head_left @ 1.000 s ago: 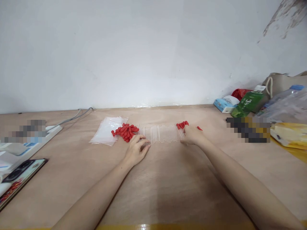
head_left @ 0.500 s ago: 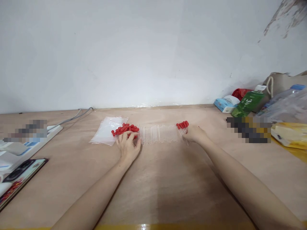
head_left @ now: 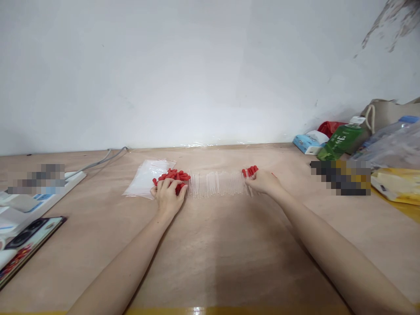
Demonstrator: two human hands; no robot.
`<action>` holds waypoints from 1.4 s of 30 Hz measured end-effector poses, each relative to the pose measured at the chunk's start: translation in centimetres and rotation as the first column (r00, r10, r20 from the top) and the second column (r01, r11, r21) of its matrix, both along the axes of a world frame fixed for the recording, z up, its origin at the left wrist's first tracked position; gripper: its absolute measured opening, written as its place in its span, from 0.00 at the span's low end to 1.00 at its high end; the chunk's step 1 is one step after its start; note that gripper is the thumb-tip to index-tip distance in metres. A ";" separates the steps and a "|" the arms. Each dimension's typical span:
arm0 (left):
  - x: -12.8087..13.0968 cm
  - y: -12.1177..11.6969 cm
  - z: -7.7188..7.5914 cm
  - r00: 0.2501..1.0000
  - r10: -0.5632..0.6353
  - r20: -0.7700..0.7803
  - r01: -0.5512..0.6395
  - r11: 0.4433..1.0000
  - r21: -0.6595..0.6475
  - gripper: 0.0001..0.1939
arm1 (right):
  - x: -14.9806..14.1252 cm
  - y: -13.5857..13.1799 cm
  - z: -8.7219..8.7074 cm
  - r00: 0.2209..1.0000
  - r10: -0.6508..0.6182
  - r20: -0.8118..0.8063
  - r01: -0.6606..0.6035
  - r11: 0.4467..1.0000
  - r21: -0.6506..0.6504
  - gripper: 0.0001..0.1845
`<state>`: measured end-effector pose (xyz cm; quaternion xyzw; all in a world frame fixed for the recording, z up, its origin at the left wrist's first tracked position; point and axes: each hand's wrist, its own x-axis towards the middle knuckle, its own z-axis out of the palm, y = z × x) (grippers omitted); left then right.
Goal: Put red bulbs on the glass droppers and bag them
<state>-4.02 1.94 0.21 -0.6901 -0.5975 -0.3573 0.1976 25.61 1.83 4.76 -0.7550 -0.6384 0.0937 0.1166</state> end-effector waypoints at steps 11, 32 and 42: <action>-0.1 -0.1 0.7 0.997 0.013 0.072 -0.013 1.000 0.002 0.10 | -2.5 -1.0 -0.7 0.971 0.138 -0.197 -0.075 0.952 0.297 0.04; 3.7 -2.5 -0.6 0.468 -0.497 0.730 0.761 0.647 -0.047 0.07 | -5.8 -2.9 -5.3 0.750 0.659 -0.052 -0.481 0.599 0.640 0.13; 3.6 -2.2 -1.1 0.574 -0.475 0.667 0.703 0.704 -0.103 0.11 | -6.3 -3.5 -5.2 0.689 0.722 -0.070 -0.552 0.584 0.596 0.10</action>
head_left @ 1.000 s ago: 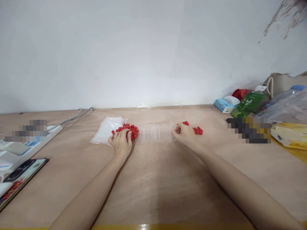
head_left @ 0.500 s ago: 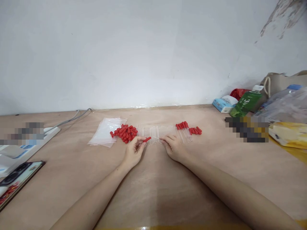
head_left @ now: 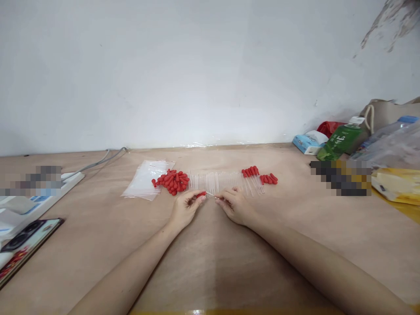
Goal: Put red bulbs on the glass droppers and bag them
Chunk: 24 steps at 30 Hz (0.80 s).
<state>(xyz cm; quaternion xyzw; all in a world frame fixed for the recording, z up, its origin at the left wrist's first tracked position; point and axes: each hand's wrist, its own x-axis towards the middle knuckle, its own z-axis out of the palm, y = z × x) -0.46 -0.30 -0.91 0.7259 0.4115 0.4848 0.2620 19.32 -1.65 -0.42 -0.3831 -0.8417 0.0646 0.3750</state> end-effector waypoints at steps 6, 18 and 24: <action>-0.2 -0.5 0.9 0.986 -0.029 -0.164 0.058 0.983 0.172 0.07 | 0.5 0.0 0.2 0.998 0.049 0.027 -0.049 0.999 -0.006 0.12; 0.0 -1.4 1.2 0.934 -0.129 -0.334 0.188 0.970 0.152 0.06 | 1.4 0.0 0.7 0.976 -0.015 0.216 -0.010 0.994 0.113 0.13; 0.1 -1.6 1.5 0.903 -0.170 -0.395 0.245 0.958 0.148 0.08 | 1.1 -0.5 0.8 0.971 -0.017 0.239 0.000 0.997 0.071 0.14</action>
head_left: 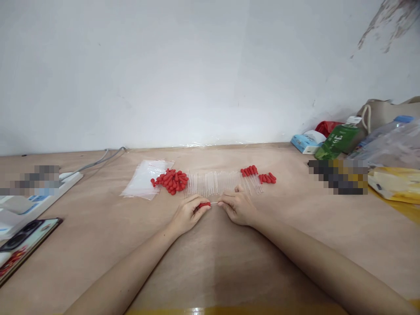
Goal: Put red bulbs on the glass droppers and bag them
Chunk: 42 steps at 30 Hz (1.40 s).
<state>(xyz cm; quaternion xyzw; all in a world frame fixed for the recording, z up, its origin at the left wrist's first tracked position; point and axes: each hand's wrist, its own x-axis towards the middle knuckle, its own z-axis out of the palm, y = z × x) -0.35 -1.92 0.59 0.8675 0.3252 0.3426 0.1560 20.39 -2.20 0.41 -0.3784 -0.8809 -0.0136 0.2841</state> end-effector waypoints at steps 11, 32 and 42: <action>0.1 0.0 0.1 1.000 0.017 0.022 -0.017 1.000 -0.002 0.08 | -0.5 0.2 0.4 0.999 0.040 0.021 -0.038 0.996 -0.078 0.16; -0.4 1.3 -0.4 0.974 0.223 0.042 -0.224 0.974 0.029 0.09 | 6.6 5.2 1.1 0.609 -0.781 0.138 0.778 0.554 -0.298 0.18; -0.6 1.6 -0.8 0.935 0.353 0.018 -0.353 0.930 0.107 0.06 | 5.3 4.6 1.6 0.653 -0.727 0.214 0.758 0.623 -0.193 0.17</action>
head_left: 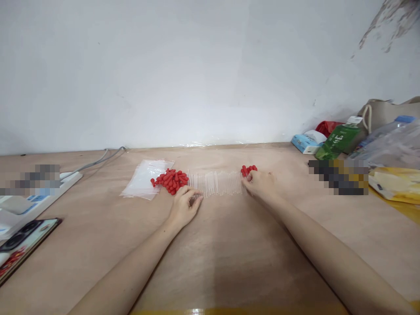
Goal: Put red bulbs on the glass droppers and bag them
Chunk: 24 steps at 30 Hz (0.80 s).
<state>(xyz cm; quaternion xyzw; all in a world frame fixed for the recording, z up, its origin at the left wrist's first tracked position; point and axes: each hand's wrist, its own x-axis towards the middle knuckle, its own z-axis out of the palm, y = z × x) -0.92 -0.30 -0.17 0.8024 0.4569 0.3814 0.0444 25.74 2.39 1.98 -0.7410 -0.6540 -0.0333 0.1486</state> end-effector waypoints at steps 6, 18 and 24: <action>-2.0 1.4 0.5 0.889 0.457 -0.036 -0.441 0.874 0.205 0.08 | -1.1 -0.6 0.2 0.994 0.013 0.109 -0.006 0.998 -0.070 0.15; -3.3 2.6 0.5 0.866 0.483 -0.129 -0.442 0.860 0.256 0.12 | -1.9 -0.4 -0.4 0.992 -0.010 0.123 0.016 0.999 -0.052 0.16; -3.3 2.7 0.4 0.873 0.475 -0.112 -0.437 0.864 0.251 0.11 | -2.1 -0.5 -1.2 0.989 -0.026 0.143 -0.002 0.981 0.194 0.16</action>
